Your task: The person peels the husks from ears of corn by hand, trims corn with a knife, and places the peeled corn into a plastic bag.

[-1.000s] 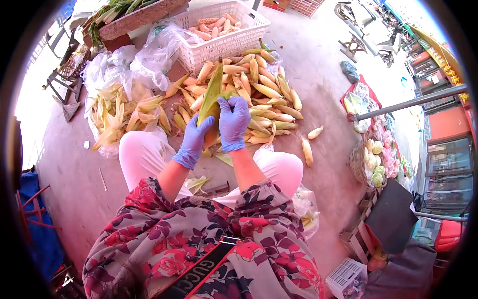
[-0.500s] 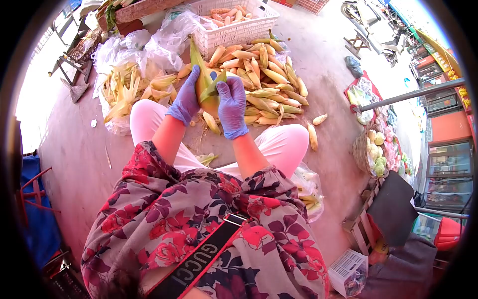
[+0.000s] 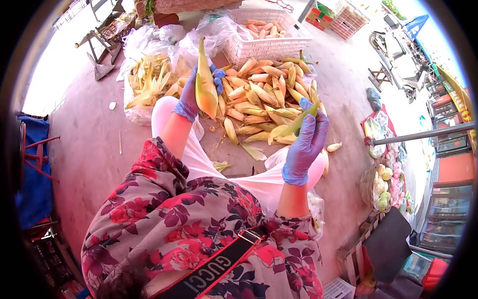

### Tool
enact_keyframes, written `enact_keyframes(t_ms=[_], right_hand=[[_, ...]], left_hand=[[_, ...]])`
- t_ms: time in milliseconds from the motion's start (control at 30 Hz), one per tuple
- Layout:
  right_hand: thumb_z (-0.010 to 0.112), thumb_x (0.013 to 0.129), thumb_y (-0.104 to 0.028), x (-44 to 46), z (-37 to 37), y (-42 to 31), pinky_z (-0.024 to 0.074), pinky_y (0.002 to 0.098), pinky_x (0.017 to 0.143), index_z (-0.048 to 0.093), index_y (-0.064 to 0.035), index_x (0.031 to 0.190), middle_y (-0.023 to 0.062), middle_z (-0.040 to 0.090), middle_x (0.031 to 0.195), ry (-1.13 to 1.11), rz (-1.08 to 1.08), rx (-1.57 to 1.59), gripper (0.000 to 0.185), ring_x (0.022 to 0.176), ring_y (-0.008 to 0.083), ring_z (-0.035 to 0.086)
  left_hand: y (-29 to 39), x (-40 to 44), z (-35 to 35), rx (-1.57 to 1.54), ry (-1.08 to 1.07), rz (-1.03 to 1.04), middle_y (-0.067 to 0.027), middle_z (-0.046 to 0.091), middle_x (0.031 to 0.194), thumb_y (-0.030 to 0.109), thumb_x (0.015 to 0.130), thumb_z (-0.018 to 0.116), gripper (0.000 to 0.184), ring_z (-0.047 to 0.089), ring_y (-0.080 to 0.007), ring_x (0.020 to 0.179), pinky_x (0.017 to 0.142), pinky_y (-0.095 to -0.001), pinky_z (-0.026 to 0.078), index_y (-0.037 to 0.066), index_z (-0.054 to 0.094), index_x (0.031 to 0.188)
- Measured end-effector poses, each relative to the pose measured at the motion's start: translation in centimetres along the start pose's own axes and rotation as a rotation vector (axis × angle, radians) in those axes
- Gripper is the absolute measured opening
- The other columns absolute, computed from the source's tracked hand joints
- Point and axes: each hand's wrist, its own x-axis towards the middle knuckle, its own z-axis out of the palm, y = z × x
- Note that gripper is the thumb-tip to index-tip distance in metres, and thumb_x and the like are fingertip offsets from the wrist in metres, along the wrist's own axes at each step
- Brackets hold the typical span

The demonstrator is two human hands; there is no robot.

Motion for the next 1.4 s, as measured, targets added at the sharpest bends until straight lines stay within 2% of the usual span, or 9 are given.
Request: enact_keyframes(t_ms=[200, 267, 300, 533, 600, 767, 1000, 1233, 1400], right_hand=[[0.047, 0.094, -0.021, 6.1, 14.1, -2.3, 0.0427, 0.0260, 0.060, 0.047, -0.0015, 0.104, 0.0084, 0.060, 0.091, -0.041, -0.361, 0.345, 0.022, 0.072, 0.0096, 0.050], [0.058, 0.087, -0.032, 9.1, 20.5, 0.7, 0.0446, 0.0269, 0.075, 0.047, -0.0001, 0.112, 0.0116, 0.059, 0.102, -0.429, -0.555, 0.200, 0.042, 0.084, 0.0164, 0.056], [0.070, 0.072, -0.042, 9.3, 22.4, 2.3, 0.0439, 0.0416, 0.078, 0.050, 0.0023, 0.105, 0.0217, 0.057, 0.091, -0.330, -0.712, -0.067, 0.059, 0.089, 0.0381, 0.055], [0.068, 0.074, -0.038, 2.4, 12.1, 12.4, 0.0469, 0.0341, 0.077, 0.060, 0.0050, 0.100, 0.0211, 0.062, 0.094, -0.738, -0.037, -0.438, 0.051, 0.084, 0.0295, 0.060], [0.065, 0.080, -0.027, 0.1, 8.7, 11.5, 0.0470, 0.0274, 0.071, 0.061, 0.0042, 0.098, 0.0162, 0.064, 0.086, -0.720, 0.324, -0.343, 0.036, 0.074, 0.0196, 0.060], [0.044, 0.094, -0.016, 0.8, 3.7, 10.6, 0.0428, 0.0234, 0.056, 0.057, 0.0037, 0.102, 0.0001, 0.053, 0.067, 0.009, 0.405, 0.424, 0.025, 0.056, 0.0083, 0.046], [0.046, 0.089, -0.021, 5.8, 9.4, 0.1, 0.0423, 0.0274, 0.060, 0.055, 0.0003, 0.107, 0.0044, 0.051, 0.068, 0.109, -0.291, -0.007, 0.029, 0.065, 0.0143, 0.049], [0.062, 0.075, -0.021, -0.4, 4.5, 3.9, 0.0485, 0.0376, 0.068, 0.054, -0.0053, 0.112, 0.0162, 0.060, 0.084, -0.171, -0.054, -0.524, 0.041, 0.081, 0.0285, 0.060], [0.065, 0.072, -0.013, 0.4, -6.7, 4.2, 0.0477, 0.0396, 0.059, 0.058, -0.0096, 0.090, 0.0113, 0.059, 0.070, 0.149, -0.204, -0.404, 0.019, 0.065, 0.0315, 0.060]], left_hand=[[-3.0, -1.0, 0.0, 0.213, 0.268, -0.010, -0.0122, 0.058, 0.101, 0.043, 0.089, 0.048, 0.046, 0.058, -0.0229, 0.088, 0.080, -0.0366, 0.048, 0.005, 0.048, 0.116], [-3.6, -1.6, 0.4, 0.276, 0.426, -0.039, -0.0122, 0.058, 0.103, 0.040, 0.088, 0.052, 0.046, 0.057, -0.0239, 0.092, 0.082, -0.0383, 0.048, 0.004, 0.048, 0.115], [-3.7, -1.7, 0.4, 0.255, 0.439, -0.026, -0.0126, 0.058, 0.104, 0.036, 0.086, 0.056, 0.045, 0.056, -0.0252, 0.096, 0.086, -0.0407, 0.046, 0.003, 0.049, 0.115], [-2.1, -2.1, -0.5, 0.146, 0.313, -0.052, -0.0123, 0.056, 0.110, 0.037, 0.087, 0.054, 0.044, 0.053, -0.0277, 0.104, 0.093, -0.0449, 0.041, 0.004, 0.047, 0.116], [-3.2, -1.8, -1.6, 0.147, 0.395, -0.080, -0.0125, 0.056, 0.112, 0.039, 0.088, 0.052, 0.047, 0.053, -0.0281, 0.105, 0.094, -0.0453, 0.040, 0.004, 0.046, 0.118], [-4.1, -0.7, -5.1, -0.159, 0.655, 0.133, -0.0112, 0.054, 0.116, 0.047, 0.088, 0.045, 0.051, 0.050, -0.0290, 0.109, 0.097, -0.0494, 0.036, 0.006, 0.046, 0.119], [-7.2, -0.7, -8.8, 0.276, 0.583, -0.083, -0.0079, 0.055, 0.106, 0.023, 0.088, 0.057, 0.033, 0.054, -0.0207, 0.098, 0.089, -0.0364, 0.043, 0.005, 0.049, 0.114], [-11.3, 1.4, -4.0, 0.782, 0.543, -0.154, -0.0110, 0.049, 0.118, 0.016, 0.087, 0.057, 0.035, 0.049, -0.0208, 0.107, 0.094, -0.0350, 0.038, 0.004, 0.045, 0.117], [-20.8, 0.3, 5.3, 1.305, -0.001, 0.039, -0.0133, 0.044, 0.127, 0.011, 0.086, 0.057, 0.037, 0.046, -0.0209, 0.113, 0.097, -0.0339, 0.034, 0.003, 0.042, 0.119]])
